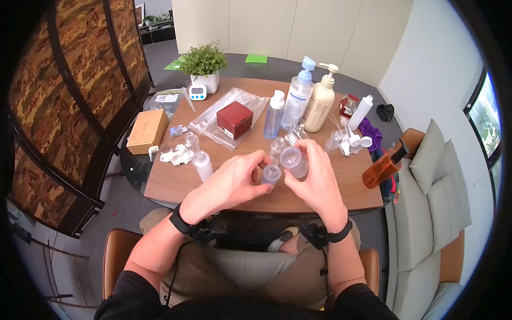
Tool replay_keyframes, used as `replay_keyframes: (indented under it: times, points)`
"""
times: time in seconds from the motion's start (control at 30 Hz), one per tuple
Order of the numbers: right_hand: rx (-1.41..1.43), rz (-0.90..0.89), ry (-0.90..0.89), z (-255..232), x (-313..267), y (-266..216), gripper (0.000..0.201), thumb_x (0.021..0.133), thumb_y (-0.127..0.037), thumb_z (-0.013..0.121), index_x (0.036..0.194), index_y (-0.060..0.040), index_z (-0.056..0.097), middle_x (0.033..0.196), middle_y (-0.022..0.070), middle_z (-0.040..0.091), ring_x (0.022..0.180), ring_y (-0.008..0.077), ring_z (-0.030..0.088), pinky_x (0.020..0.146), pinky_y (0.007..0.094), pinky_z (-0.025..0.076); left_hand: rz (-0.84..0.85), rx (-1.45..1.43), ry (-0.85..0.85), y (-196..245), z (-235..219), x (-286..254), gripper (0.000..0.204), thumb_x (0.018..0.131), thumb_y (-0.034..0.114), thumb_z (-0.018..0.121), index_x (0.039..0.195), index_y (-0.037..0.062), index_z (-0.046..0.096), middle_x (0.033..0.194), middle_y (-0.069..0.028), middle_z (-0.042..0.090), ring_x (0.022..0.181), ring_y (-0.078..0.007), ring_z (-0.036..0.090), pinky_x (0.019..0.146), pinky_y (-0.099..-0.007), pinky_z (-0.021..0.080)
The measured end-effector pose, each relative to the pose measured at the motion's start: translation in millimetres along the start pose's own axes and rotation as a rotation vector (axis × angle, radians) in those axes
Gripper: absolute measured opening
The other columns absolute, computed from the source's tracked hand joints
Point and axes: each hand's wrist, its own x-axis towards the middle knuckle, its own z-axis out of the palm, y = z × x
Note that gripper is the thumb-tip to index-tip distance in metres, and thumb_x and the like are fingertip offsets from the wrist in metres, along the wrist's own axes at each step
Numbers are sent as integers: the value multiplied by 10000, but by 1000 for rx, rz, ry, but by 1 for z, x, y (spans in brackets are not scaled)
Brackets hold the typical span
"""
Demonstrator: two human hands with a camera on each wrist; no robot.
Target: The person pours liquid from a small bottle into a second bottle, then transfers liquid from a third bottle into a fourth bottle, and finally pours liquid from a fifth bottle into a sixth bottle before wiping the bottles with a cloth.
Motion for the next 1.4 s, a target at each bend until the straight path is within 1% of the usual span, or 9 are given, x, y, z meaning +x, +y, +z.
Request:
replay_keyframes:
  times: [0.17, 0.37, 0.43, 0.57, 0.63, 0.87, 0.93, 1.13, 1.4]
  points:
    - [13, -14, 11, -9, -2, 2, 542, 837, -68, 842, 1325, -43, 608, 1253, 154, 682, 1221, 359, 662, 1097, 460, 515, 26, 43, -80, 2, 10, 9, 419, 886, 157, 889, 1188, 0, 645, 906, -219, 739, 844, -381, 761, 782, -499, 581]
    - [17, -55, 3, -21, -10, 16, 553, 826, -75, 856, 1325, -47, 619, 1225, 139, 685, 1180, 353, 664, 1055, 459, 511, 126, 256, -40, -7, 18, 8, 417, 887, 147, 880, 1200, 12, 639, 945, -203, 748, 844, -364, 756, 797, -492, 583]
    - [-5, -57, 0, -24, -14, 19, 551, 823, -75, 859, 1321, -49, 625, 1216, 133, 688, 1161, 351, 664, 1044, 454, 510, -29, 111, -23, -9, 26, 6, 414, 892, 139, 877, 1203, 19, 633, 924, -187, 730, 809, -338, 731, 769, -470, 577]
    - [-63, -71, -8, -29, -15, 25, 538, 823, -63, 861, 1323, -56, 661, 1233, 123, 706, 1133, 348, 668, 1040, 434, 508, -97, 35, 62, -6, 33, -3, 415, 897, 140, 880, 1207, 27, 630, 890, -159, 694, 765, -309, 693, 727, -446, 562]
    - [-61, -69, -17, -23, -18, 26, 538, 822, -59, 865, 1326, -57, 675, 1245, 124, 712, 1129, 349, 670, 1038, 433, 509, -41, 54, 19, -11, 28, -6, 422, 905, 159, 892, 1212, 40, 627, 858, -134, 658, 730, -291, 659, 699, -434, 549]
    - [-66, -161, -6, -10, -12, 24, 624, 798, -41, 904, 1393, -62, 713, 1304, 129, 732, 1182, 344, 672, 1046, 435, 516, -63, -53, 78, -23, 30, -16, 433, 911, 192, 916, 1204, 49, 630, 860, -122, 651, 727, -275, 644, 691, -427, 547]
    - [-74, -182, -12, -8, -11, 22, 638, 799, -37, 905, 1408, -64, 719, 1315, 130, 731, 1193, 341, 672, 1051, 437, 517, 12, -23, 111, -27, 32, -16, 433, 911, 195, 923, 1206, 50, 641, 868, -119, 654, 734, -273, 646, 686, -426, 547]
    - [-112, -184, -31, -4, -12, 19, 683, 774, -2, 902, 1434, -42, 731, 1337, 143, 723, 1195, 341, 675, 1051, 424, 535, 21, -76, 129, -34, 36, -14, 420, 914, 183, 924, 1214, 47, 664, 875, -116, 648, 733, -265, 638, 675, -415, 540]
    - [-169, -221, 6, -2, -13, 19, 689, 762, -20, 882, 1433, -102, 755, 1321, 99, 704, 1206, 325, 646, 1078, 445, 473, 69, -75, 168, -37, 42, -14, 407, 910, 171, 921, 1202, 44, 667, 892, -106, 631, 732, -264, 627, 667, -418, 527]
